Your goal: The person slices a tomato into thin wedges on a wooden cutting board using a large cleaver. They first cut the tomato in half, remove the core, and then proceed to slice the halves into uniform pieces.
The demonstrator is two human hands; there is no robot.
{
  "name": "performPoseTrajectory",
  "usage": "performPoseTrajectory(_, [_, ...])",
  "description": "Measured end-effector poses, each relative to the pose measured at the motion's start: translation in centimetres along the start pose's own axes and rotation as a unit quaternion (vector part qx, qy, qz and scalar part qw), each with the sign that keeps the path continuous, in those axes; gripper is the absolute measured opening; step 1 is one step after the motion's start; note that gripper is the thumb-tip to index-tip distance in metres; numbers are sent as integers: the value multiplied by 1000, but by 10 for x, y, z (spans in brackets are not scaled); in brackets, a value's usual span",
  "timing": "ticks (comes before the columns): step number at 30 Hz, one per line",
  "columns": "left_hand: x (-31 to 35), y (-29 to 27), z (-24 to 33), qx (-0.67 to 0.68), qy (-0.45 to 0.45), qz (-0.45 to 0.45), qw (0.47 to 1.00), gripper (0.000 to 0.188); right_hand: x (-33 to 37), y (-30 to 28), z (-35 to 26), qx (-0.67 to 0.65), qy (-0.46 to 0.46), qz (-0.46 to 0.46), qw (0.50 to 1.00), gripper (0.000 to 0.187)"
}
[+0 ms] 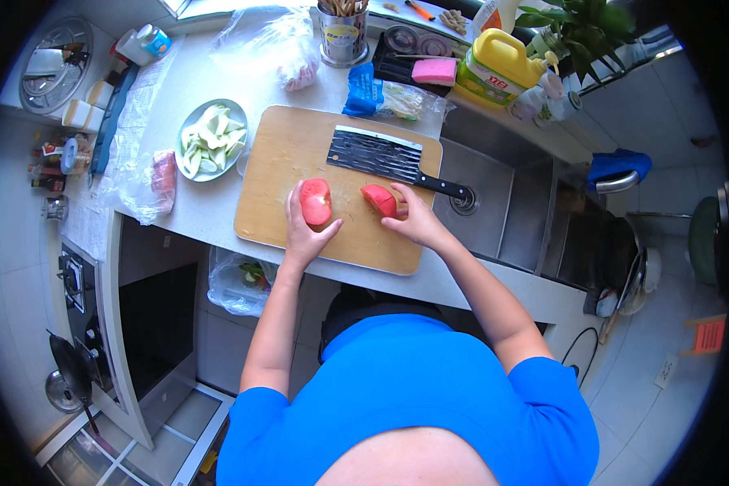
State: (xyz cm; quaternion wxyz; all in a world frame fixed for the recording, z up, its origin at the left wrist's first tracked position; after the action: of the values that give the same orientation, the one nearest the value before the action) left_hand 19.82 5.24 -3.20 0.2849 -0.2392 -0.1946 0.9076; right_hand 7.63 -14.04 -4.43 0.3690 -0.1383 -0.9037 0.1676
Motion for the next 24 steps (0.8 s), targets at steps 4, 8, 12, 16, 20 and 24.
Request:
performPoseTrajectory(4, [4, -8, -5, -45, -1, -9, 999, 83, -9, 12, 16, -171, 114, -64, 977, 73])
performPoseTrajectory(8, [-7, -14, 13, -102, 31, 19, 994, 64, -22, 11, 24, -141, 90, -76, 983, 62])
performPoseTrajectory(12, [-38, 31, 93, -30, 169, -135, 976, 59, -32, -7, 23, -81, -12, 8, 997, 48])
performPoseTrajectory(16, [-42, 90, 104, -170, 265, -288, 904, 62, -4, -64, -20, 86, -155, 253, 951, 27])
performPoseTrajectory(20, [-43, 126, 75, -202, 153, -387, 887, 61, -6, -88, -1, 150, -114, 291, 938, 22])
performPoseTrajectory(24, [-42, 130, 55, -181, 97, -339, 918, 55, 12, -88, -4, 20, -83, 214, 973, 21])
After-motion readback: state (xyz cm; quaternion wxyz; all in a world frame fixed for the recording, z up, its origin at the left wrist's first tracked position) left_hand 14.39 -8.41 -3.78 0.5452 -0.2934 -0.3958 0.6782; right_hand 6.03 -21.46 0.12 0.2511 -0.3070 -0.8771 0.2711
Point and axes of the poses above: each hand's wrist, its own x-axis away from the middle knuckle, its own y-axis out of the palm, z = x × y, the point moved 9 cm from there along -x, towards the middle knuckle, and after that the axes turned 14 degrees about y, right-handed, at the moved point
